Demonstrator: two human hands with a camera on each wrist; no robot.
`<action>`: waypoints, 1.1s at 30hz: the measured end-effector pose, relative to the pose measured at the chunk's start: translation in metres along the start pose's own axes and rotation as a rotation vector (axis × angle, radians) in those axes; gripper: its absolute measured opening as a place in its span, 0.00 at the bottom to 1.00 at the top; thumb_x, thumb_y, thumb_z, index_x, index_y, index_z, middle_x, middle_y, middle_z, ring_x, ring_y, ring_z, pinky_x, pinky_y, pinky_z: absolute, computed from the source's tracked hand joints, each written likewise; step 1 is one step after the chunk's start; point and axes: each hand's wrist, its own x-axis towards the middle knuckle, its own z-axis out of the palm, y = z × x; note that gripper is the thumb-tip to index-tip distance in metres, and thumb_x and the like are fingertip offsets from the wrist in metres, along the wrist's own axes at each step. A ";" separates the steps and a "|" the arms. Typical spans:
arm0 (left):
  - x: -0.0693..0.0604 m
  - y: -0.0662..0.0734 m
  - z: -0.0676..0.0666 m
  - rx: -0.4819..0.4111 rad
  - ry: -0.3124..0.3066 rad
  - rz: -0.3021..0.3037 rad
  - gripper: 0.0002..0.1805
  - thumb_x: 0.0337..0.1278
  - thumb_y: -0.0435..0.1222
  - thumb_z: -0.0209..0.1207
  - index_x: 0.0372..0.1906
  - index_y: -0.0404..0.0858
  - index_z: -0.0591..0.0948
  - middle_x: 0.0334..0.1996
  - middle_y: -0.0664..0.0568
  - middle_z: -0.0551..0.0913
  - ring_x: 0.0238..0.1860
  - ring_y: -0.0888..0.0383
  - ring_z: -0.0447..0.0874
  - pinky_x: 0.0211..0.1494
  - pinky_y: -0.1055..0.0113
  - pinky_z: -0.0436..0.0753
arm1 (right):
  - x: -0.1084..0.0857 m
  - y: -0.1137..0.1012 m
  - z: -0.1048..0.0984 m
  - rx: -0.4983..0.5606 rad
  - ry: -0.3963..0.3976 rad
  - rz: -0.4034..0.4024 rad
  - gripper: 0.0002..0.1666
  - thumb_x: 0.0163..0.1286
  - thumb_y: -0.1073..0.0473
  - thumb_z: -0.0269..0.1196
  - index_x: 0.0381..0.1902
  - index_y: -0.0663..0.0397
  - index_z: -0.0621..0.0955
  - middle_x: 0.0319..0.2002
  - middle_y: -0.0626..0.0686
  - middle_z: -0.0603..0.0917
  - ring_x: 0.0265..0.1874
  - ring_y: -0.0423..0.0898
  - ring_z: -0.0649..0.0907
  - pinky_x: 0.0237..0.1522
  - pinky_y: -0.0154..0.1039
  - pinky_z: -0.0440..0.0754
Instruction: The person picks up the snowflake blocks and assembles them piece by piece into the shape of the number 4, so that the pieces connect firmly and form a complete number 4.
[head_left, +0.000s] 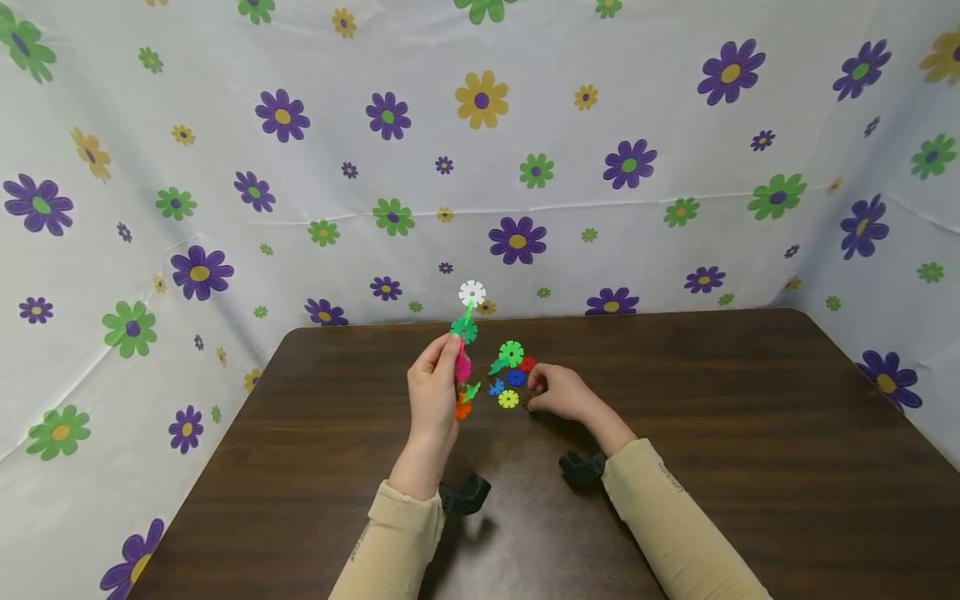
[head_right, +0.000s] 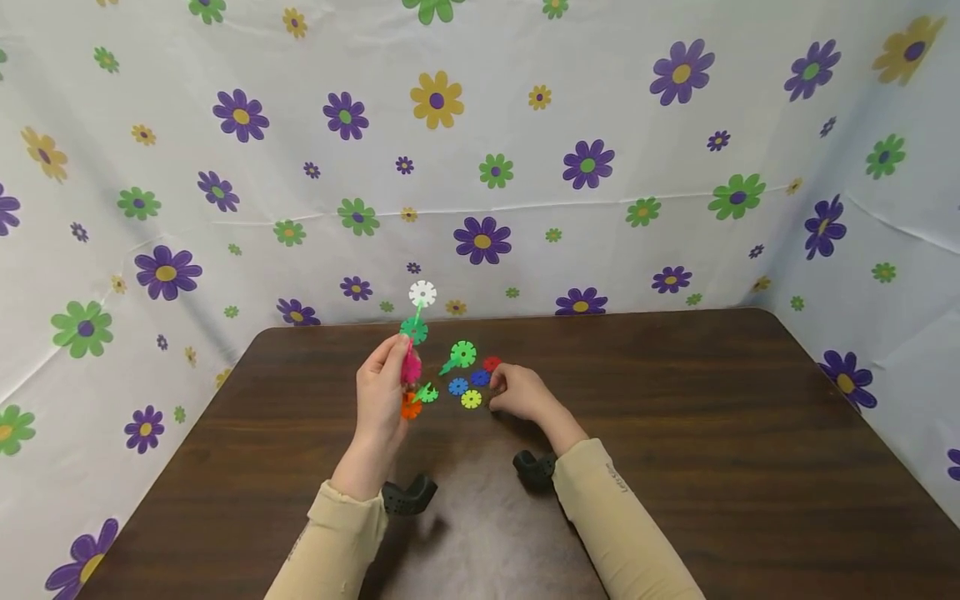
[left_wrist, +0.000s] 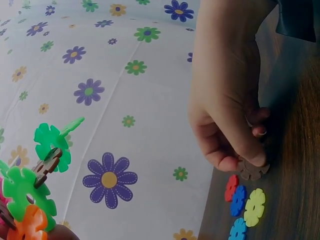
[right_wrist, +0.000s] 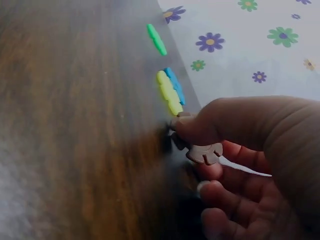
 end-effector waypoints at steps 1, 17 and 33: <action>0.000 0.000 0.000 0.002 -0.002 0.003 0.13 0.67 0.41 0.58 0.35 0.34 0.82 0.19 0.53 0.74 0.20 0.59 0.66 0.23 0.72 0.67 | 0.000 0.000 -0.002 0.026 -0.001 0.005 0.13 0.54 0.65 0.71 0.33 0.56 0.77 0.28 0.50 0.75 0.27 0.46 0.73 0.31 0.40 0.72; 0.000 0.002 0.002 -0.009 -0.015 0.015 0.10 0.68 0.39 0.57 0.31 0.39 0.82 0.18 0.54 0.73 0.19 0.61 0.64 0.21 0.73 0.65 | -0.014 -0.019 -0.036 0.502 0.134 -0.001 0.13 0.69 0.64 0.61 0.47 0.66 0.81 0.35 0.60 0.81 0.26 0.49 0.78 0.36 0.50 0.81; -0.002 0.003 0.001 -0.005 -0.015 0.008 0.11 0.68 0.41 0.58 0.34 0.37 0.82 0.19 0.54 0.74 0.19 0.61 0.66 0.21 0.73 0.65 | -0.030 -0.055 -0.050 0.972 0.159 -0.205 0.05 0.71 0.69 0.57 0.39 0.57 0.80 0.38 0.56 0.82 0.35 0.45 0.85 0.43 0.41 0.83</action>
